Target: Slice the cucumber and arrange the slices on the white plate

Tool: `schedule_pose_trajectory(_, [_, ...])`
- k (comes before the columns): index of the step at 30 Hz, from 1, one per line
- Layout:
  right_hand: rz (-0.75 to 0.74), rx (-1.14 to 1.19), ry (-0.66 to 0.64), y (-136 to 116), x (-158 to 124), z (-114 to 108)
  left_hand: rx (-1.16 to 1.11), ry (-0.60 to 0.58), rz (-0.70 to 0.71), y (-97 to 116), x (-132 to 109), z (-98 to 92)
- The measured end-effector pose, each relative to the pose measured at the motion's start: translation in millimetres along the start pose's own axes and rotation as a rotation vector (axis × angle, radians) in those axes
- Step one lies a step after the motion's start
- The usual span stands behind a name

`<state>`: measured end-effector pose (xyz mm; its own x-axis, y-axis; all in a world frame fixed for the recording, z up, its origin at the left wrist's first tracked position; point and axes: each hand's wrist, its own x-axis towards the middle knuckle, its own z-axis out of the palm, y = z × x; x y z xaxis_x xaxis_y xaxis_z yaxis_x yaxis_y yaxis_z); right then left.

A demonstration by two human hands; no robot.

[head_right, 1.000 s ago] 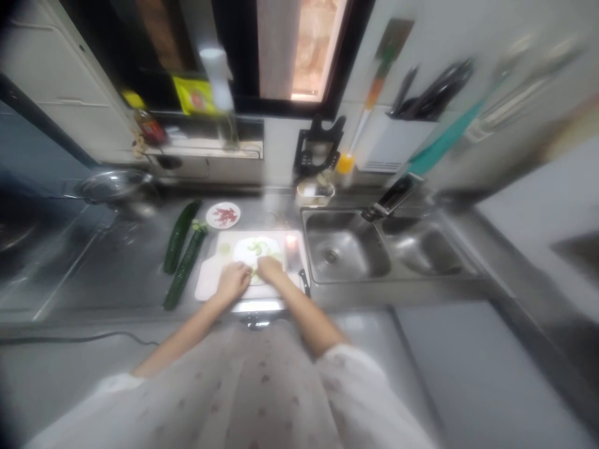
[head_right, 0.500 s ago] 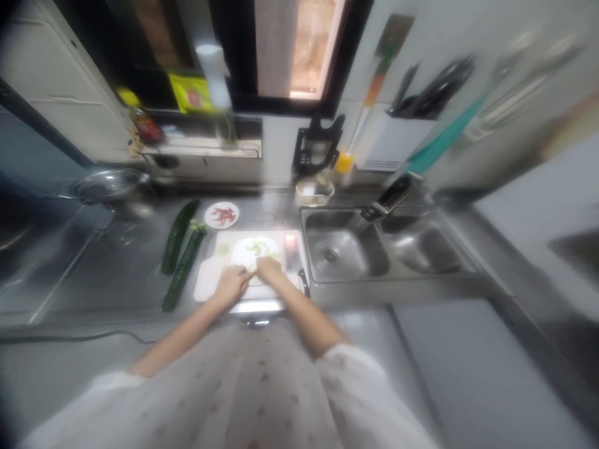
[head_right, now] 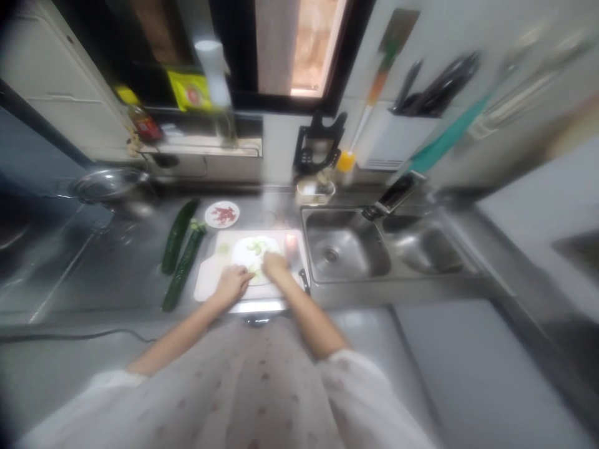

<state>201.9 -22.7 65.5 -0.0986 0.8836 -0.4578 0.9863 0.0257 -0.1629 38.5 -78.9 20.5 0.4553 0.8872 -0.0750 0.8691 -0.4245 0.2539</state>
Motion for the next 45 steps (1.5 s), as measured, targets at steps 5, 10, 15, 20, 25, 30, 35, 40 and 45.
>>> schedule_pose_trajectory(5, [0.004, 0.002, -0.017, 5, -8, 1, -0.004, -0.005, -0.003, 1, 0, -1.2])
schedule_pose_trajectory(10, [-0.015, -0.014, -0.033, 6, -12, 11, 0.025, -0.016, 0.004, 1, 0, -1.9])
schedule_pose_trajectory(15, [-0.033, -0.028, -0.017, 6, -11, 14, 0.036, -0.005, 0.010, 1, 0, -0.5])
schedule_pose_trajectory(20, [-0.031, -0.037, -0.023, 5, -10, 12, 0.029, -0.014, 0.008, 1, 0, 0.1])
schedule_pose_trajectory(25, [-0.032, -0.032, -0.024, 2, -10, 10, 0.024, -0.007, 0.010, 3, -1, -1.5])
schedule_pose_trajectory(30, [-0.037, -0.049, -0.022, 2, -6, 14, 0.025, -0.013, -0.001, 4, -2, -2.1])
schedule_pose_trajectory(35, [-0.032, -0.052, -0.014, 1, -5, 14, 0.050, -0.009, 0.008, 4, -2, -1.8])
schedule_pose_trajectory(40, [-0.029, -0.042, -0.015, 0, -6, 12, 0.031, -0.020, -0.002, 4, -1, -1.4])
schedule_pose_trajectory(45, [-0.036, -0.052, -0.017, 0, -6, 13, 0.035, -0.023, 0.005, 3, 0, -0.1])
